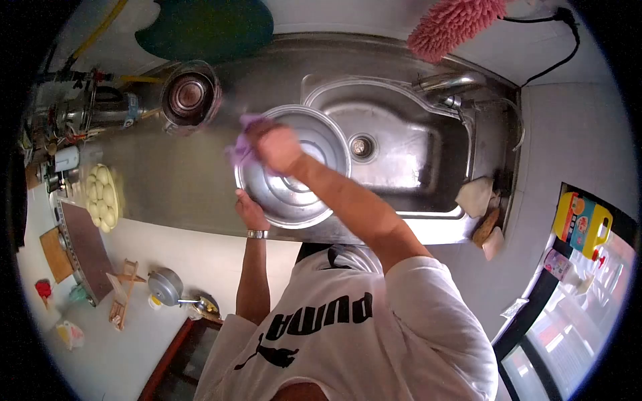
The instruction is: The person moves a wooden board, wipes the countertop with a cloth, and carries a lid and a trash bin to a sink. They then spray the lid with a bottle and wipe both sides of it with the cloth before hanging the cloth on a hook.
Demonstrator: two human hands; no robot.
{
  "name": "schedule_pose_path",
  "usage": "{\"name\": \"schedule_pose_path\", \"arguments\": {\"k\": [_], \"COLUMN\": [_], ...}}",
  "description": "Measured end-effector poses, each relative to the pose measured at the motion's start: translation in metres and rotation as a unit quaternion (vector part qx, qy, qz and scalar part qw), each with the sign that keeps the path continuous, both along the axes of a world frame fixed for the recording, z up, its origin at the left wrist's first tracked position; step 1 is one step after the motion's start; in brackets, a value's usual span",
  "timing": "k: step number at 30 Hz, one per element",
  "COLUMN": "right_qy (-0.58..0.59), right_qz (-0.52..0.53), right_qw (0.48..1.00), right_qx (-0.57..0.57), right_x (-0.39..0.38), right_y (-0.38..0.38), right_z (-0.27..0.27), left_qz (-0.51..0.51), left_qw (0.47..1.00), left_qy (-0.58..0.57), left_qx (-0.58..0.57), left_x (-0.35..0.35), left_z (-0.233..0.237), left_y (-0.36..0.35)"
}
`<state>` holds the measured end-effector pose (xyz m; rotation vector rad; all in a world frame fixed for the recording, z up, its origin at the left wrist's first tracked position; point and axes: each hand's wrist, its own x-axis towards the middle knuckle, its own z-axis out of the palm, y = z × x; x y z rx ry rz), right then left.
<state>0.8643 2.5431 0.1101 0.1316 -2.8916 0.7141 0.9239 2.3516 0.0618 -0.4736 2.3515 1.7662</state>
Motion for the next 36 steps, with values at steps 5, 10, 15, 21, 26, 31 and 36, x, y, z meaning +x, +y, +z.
{"name": "schedule_pose_path", "arguments": {"k": [5,10,15,21,26,31,36], "right_qy": [-0.035,0.001,-0.031,0.054,0.037,0.131,-0.049], "right_qz": [-0.189,-0.322,-0.294,-0.018,-0.043,-0.005,-0.120], "right_qw": [0.968,0.927,0.927,0.987,0.995,0.991,0.992], "right_qx": [-0.163,-0.189,-0.231,-0.150,-0.078,-0.039,0.008], "right_x": [0.047,0.148,0.180,0.159,0.167,0.132,0.057], "right_y": [0.086,0.066,-0.003,-0.040,0.004,-0.008,0.026], "right_z": [-0.048,-0.082,-0.040,0.006,0.005,0.012,-0.001], "left_qz": [0.061,0.046,0.077,0.088,0.058,0.057,0.064], "left_qw": [0.998,0.998,0.991,0.977,0.997,0.996,0.998], "left_qy": [0.010,-0.052,-0.081,-0.081,-0.038,0.005,0.017], "left_qx": [0.031,0.003,0.073,0.179,0.036,0.074,0.012], "left_x": [0.005,0.007,0.003,0.010,0.013,0.025,0.023], "left_z": [-0.005,-0.014,0.008,-0.051,0.006,0.016,0.009], "left_y": [0.002,-0.008,0.012,0.011,0.026,0.041,0.032]}}
